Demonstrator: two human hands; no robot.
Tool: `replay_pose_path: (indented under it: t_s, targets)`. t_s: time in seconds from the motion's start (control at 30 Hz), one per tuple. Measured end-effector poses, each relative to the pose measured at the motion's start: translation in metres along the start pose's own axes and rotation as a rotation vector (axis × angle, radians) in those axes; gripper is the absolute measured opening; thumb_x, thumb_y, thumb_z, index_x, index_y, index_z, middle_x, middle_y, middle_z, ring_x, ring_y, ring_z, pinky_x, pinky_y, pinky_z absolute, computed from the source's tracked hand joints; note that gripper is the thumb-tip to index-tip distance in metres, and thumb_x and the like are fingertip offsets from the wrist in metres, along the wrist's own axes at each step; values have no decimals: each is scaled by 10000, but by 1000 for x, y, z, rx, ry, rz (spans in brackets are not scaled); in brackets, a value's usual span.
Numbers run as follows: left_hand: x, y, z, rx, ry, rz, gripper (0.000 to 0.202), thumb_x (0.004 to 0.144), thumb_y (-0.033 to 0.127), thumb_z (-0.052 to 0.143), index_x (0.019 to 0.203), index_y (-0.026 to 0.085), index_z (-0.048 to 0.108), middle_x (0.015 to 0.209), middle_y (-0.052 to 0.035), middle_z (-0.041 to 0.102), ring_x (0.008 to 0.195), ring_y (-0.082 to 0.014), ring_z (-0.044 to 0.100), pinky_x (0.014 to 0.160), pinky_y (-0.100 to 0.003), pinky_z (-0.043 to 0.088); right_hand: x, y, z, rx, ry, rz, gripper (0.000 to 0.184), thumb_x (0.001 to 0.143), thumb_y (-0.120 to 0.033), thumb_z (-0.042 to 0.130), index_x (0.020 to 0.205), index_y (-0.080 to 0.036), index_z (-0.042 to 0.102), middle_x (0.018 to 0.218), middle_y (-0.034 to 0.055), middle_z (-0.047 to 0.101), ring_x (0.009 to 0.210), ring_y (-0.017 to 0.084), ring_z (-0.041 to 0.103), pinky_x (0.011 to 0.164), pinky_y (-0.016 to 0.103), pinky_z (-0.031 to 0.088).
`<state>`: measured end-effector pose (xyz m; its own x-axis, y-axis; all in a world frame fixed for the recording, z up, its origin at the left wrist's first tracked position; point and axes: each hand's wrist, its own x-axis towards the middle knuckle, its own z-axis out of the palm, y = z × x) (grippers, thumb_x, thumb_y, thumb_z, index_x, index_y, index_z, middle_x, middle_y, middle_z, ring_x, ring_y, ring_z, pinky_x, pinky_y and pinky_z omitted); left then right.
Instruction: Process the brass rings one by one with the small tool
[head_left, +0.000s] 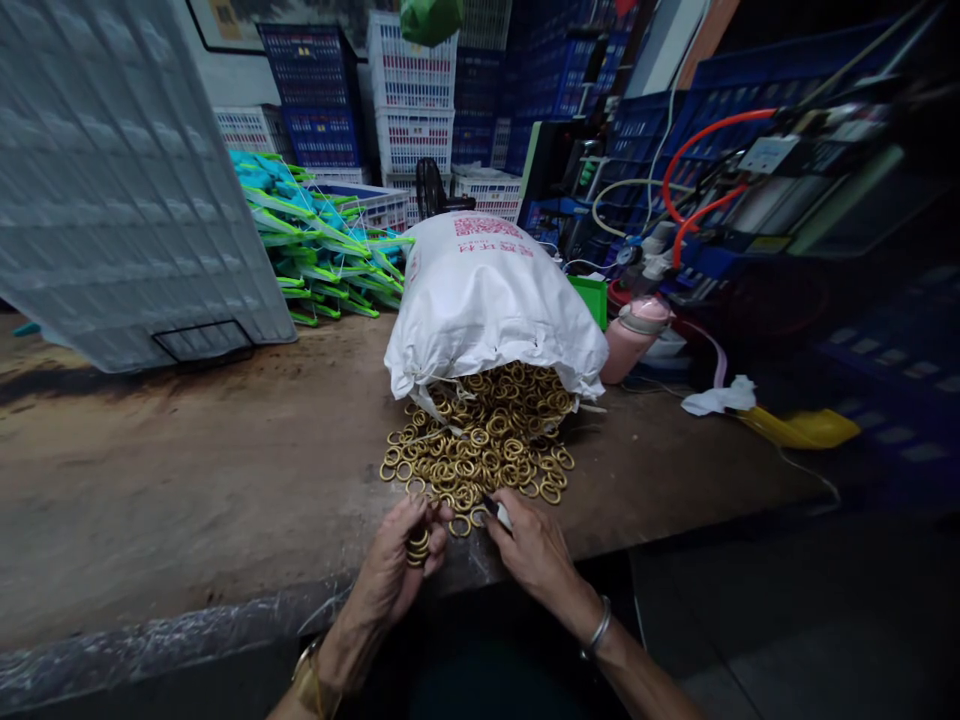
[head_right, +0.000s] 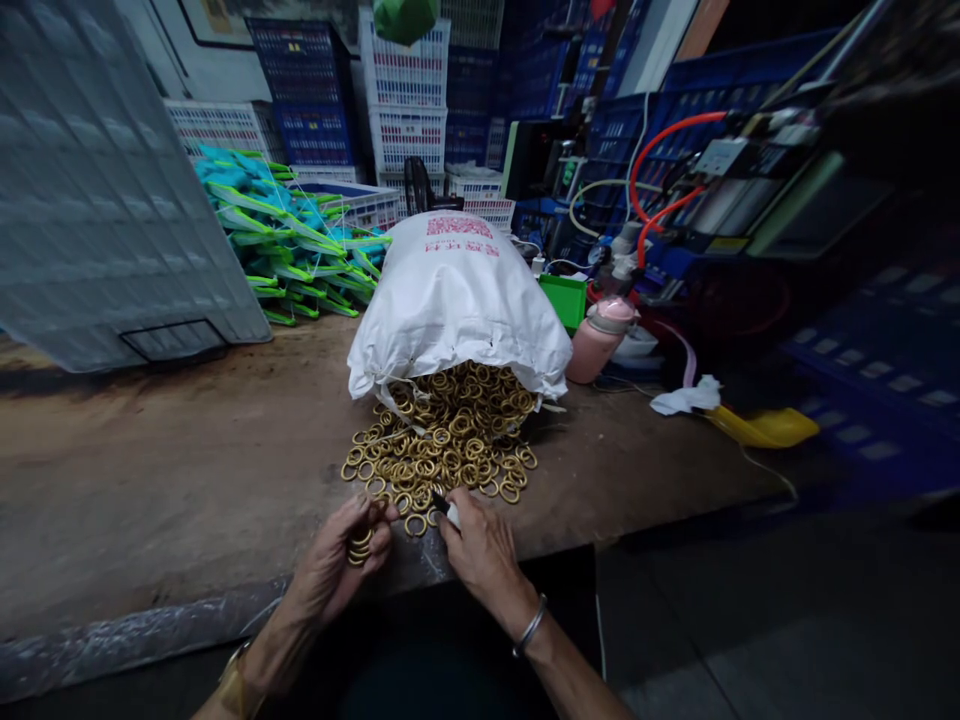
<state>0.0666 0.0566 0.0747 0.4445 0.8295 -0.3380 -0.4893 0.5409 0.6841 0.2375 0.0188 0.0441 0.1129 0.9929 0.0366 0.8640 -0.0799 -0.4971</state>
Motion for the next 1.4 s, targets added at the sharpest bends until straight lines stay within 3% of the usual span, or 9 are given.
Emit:
replay_pose_path:
  t_s: [0.23,0.4,0.7,0.83,0.97,1.03,1.2,1.3,1.4]
  targets:
    - [2,-2,-6,-111,-2,-78,250,684,306,636,880,177,550,698,6,575,484,-68,463,391,-163,313,2,-1,8,-44,8,-32,110,797,-178,473,886,-219,522,818,14,637,744,153,579,596,230,314]
    - [5,-8,-6,-164,39,-140,235,663,325,664,645,142,518,696,-9,567,546,-77,497,399,-152,337,2,3,8,14,6,-19,118,796,-157,421,858,-210,505,774,19,624,695,153,570,585,230,327]
    - [7,-32,-2,313,66,-36,319,712,455,608,843,178,523,572,65,475,410,-50,386,340,-141,263,-3,-10,5,351,39,-82,84,834,-259,406,868,-209,464,674,-17,541,565,116,492,546,216,373]
    - [6,-32,0,490,38,-11,294,750,466,551,745,172,532,474,82,392,391,-55,297,372,-165,245,-2,-22,-4,461,0,-64,115,847,-292,393,808,-207,460,671,-31,505,583,104,467,557,204,375]
    - [3,-28,4,672,23,224,238,754,383,572,671,160,572,580,29,488,561,-94,430,552,-197,367,0,-27,-8,572,-66,23,184,843,-328,386,725,-201,448,632,-48,446,579,96,425,545,199,353]
    - [2,-28,4,693,-12,272,234,751,376,576,681,154,589,636,14,523,617,-105,455,600,-202,378,2,-27,-7,596,-80,58,202,827,-334,401,680,-199,434,613,-55,418,576,95,402,542,201,340]
    - [2,-31,1,468,-43,-84,310,764,477,528,703,178,473,516,69,424,387,-45,314,362,-160,220,5,-26,-2,664,-94,95,215,806,-360,419,667,-196,433,611,-55,423,579,95,396,555,205,343]
    - [2,-30,0,345,-65,-119,300,753,460,555,728,179,452,550,68,443,379,-29,321,348,-141,193,5,-25,-2,697,-104,124,234,827,-375,377,701,-194,458,598,-44,449,577,106,429,559,212,360]
    - [1,-29,2,336,-40,-102,296,756,455,557,754,178,452,551,71,443,389,-25,338,361,-131,217,3,-21,-3,559,-58,131,231,841,-356,353,714,-199,466,579,-35,459,551,114,436,539,217,345]
